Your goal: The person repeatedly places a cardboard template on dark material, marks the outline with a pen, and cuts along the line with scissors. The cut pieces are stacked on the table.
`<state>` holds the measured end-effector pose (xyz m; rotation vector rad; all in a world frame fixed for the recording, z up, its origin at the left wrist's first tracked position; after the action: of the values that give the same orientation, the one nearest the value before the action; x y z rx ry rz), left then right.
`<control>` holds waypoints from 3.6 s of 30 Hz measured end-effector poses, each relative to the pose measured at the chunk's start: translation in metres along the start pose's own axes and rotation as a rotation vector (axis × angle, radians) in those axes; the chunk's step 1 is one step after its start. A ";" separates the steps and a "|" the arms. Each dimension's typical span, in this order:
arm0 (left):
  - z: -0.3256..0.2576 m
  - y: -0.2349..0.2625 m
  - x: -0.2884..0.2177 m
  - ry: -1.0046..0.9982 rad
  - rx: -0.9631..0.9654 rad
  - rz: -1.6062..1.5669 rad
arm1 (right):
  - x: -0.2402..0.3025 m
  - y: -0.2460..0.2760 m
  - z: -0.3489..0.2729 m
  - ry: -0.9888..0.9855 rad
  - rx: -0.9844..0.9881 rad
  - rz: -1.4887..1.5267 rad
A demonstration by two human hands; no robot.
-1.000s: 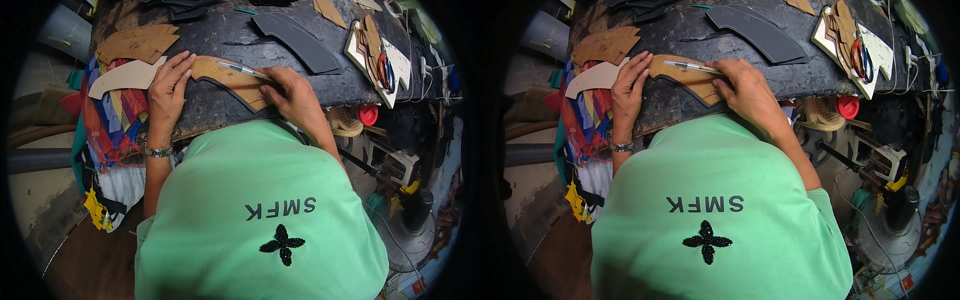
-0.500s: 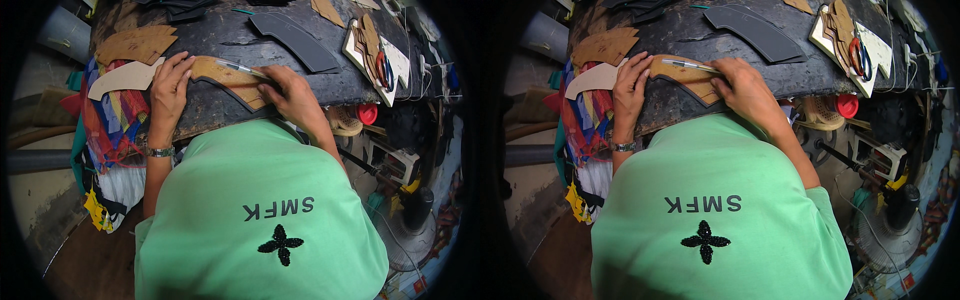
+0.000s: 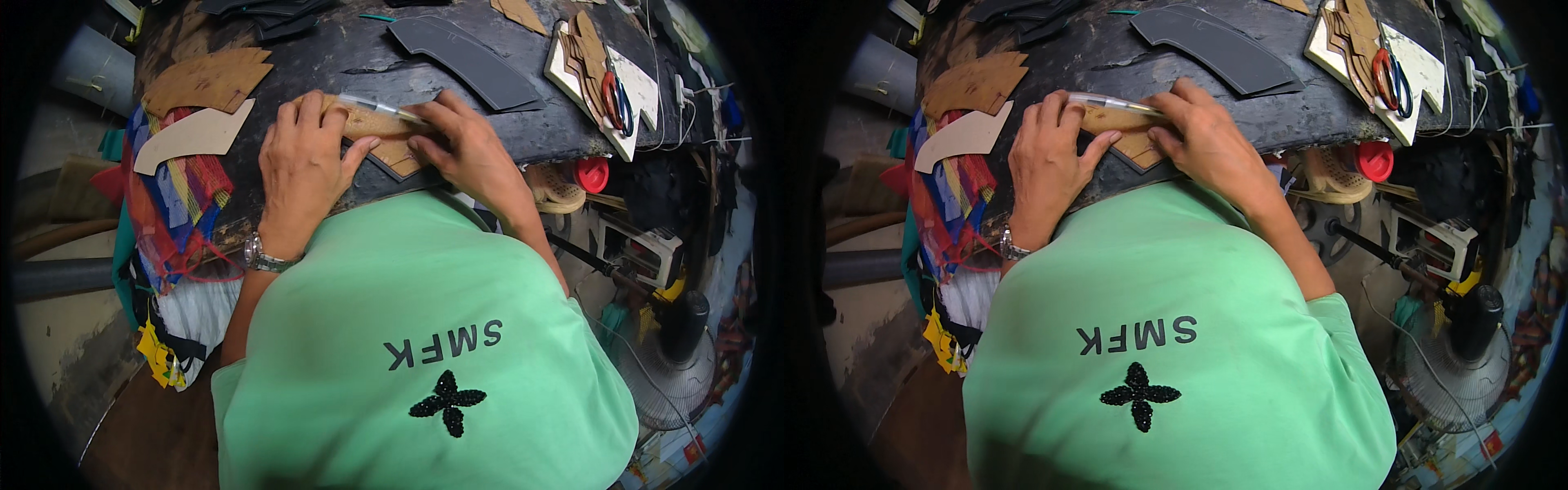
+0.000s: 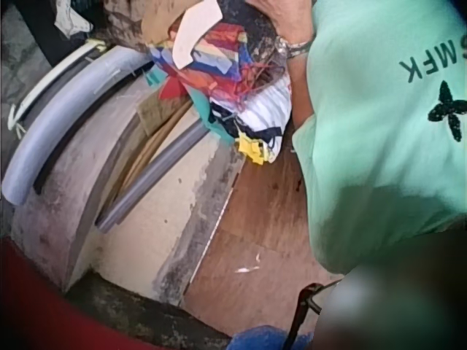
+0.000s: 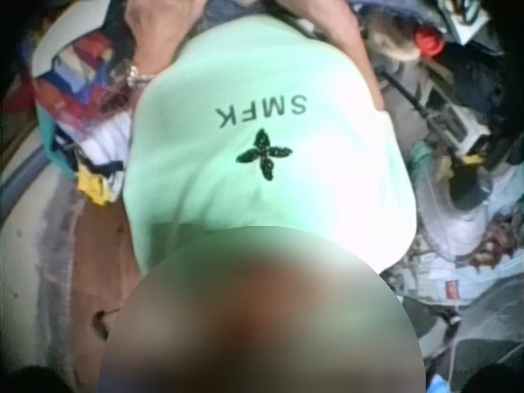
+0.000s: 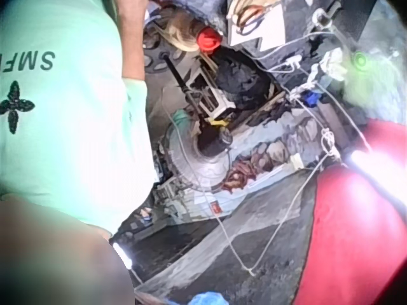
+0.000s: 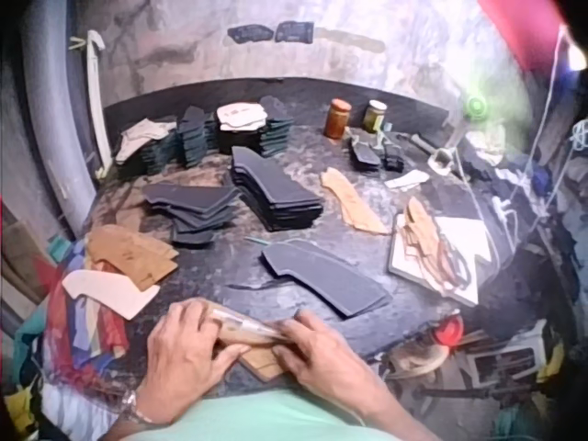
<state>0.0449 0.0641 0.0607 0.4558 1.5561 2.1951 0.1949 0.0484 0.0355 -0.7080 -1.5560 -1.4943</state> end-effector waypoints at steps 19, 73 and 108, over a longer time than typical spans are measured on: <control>-0.007 -0.005 -0.002 0.031 0.038 0.001 | 0.006 0.010 -0.024 0.155 -0.122 0.254; -0.019 -0.023 0.088 0.201 -0.079 -0.676 | -0.003 -0.024 0.007 -0.104 0.024 0.331; -0.016 -0.006 0.069 0.076 -0.225 -0.306 | 0.019 -0.028 0.007 0.039 0.092 0.098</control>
<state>-0.0213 0.0879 0.0515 0.0602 1.2959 2.1313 0.1610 0.0485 0.0381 -0.6881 -1.5278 -1.3487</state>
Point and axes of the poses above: each hand's wrist, its own z-axis towards the middle knuckle, its own y-axis out of the back of the hand, x = y × z, the point moved 10 cm from there along z, towards the middle knuckle, and after that the axes turned 11 degrees about z, right-handed, at the moved point
